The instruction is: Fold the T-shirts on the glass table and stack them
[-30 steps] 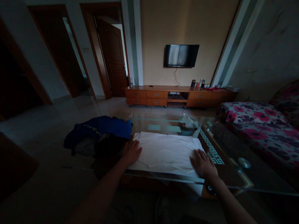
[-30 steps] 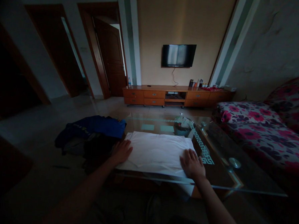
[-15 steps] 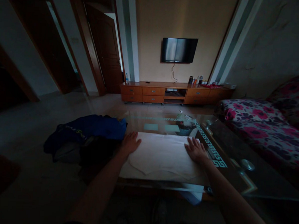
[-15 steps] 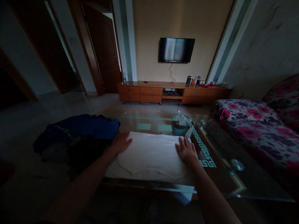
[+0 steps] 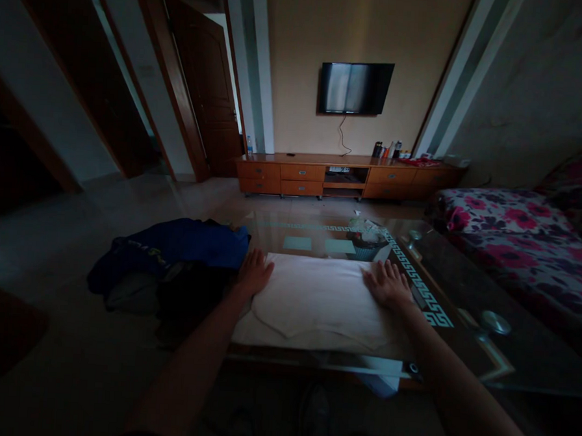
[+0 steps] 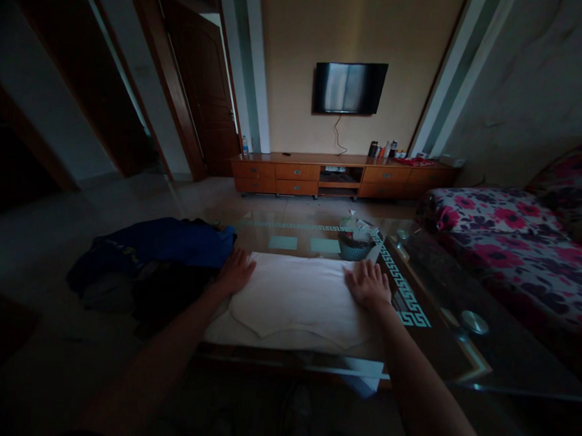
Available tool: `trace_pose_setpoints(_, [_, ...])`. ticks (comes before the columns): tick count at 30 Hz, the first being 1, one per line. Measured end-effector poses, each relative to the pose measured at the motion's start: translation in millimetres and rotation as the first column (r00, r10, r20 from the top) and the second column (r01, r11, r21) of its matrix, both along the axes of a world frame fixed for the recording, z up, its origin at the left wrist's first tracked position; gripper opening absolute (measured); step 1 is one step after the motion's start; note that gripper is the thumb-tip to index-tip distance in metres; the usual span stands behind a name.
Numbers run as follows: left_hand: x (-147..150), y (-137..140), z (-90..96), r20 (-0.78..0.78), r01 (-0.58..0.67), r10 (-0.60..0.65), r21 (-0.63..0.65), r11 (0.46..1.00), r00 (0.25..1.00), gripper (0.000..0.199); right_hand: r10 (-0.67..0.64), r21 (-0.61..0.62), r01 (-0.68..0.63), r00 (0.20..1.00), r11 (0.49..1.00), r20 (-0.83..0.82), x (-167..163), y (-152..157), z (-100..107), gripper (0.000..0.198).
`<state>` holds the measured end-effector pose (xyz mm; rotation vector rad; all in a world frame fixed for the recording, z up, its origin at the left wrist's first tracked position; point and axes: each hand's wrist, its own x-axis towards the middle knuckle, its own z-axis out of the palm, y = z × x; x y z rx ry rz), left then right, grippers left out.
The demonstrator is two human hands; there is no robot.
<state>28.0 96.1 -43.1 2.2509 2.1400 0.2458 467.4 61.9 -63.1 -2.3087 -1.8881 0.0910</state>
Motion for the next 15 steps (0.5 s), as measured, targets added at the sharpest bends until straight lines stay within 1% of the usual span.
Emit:
trace_pose_setpoints(2, [-1.1,-0.9,0.7,0.001,-0.002,0.002,-0.057,0.998,1.0,0.073,0.0,0.004,0.0,1.0,1.0,-0.005,2.8,-2.4,-0.8,0.089])
trace_pose_setpoints(3, [-1.2,-1.4,1.3,0.001,-0.001,0.001,-0.062,0.998,1.0,0.073,0.002,0.009,-0.001,1.0,1.0,-0.008,3.0,-3.8,-0.3,0.087])
trace_pose_setpoints(6, [-1.2,-4.0,5.5,0.003,0.012,-0.012,0.029,0.999,1.0,0.067,-0.019,0.062,0.018,1.0,0.998,0.018,-0.9,-8.2,6.3,0.08])
trace_pose_setpoints(9, [-1.3,-12.5,15.1,0.005,0.017,-0.017,0.102,0.995,1.0,0.061,-0.016,0.103,0.008,0.996,0.995,0.085,-7.8,-15.1,19.7,0.072])
trace_pose_setpoints(11, [-0.9,-24.0,24.2,0.005,0.006,-0.006,0.101,0.995,1.0,0.058,0.001,0.111,-0.013,0.993,0.994,0.116,-12.6,-24.1,29.2,0.07])
trace_pose_setpoints(15, [2.2,-59.3,43.1,-0.011,-0.013,0.013,0.003,1.0,1.0,0.055,0.081,0.113,-0.096,0.988,0.989,0.13,-24.8,-55.8,40.9,0.068])
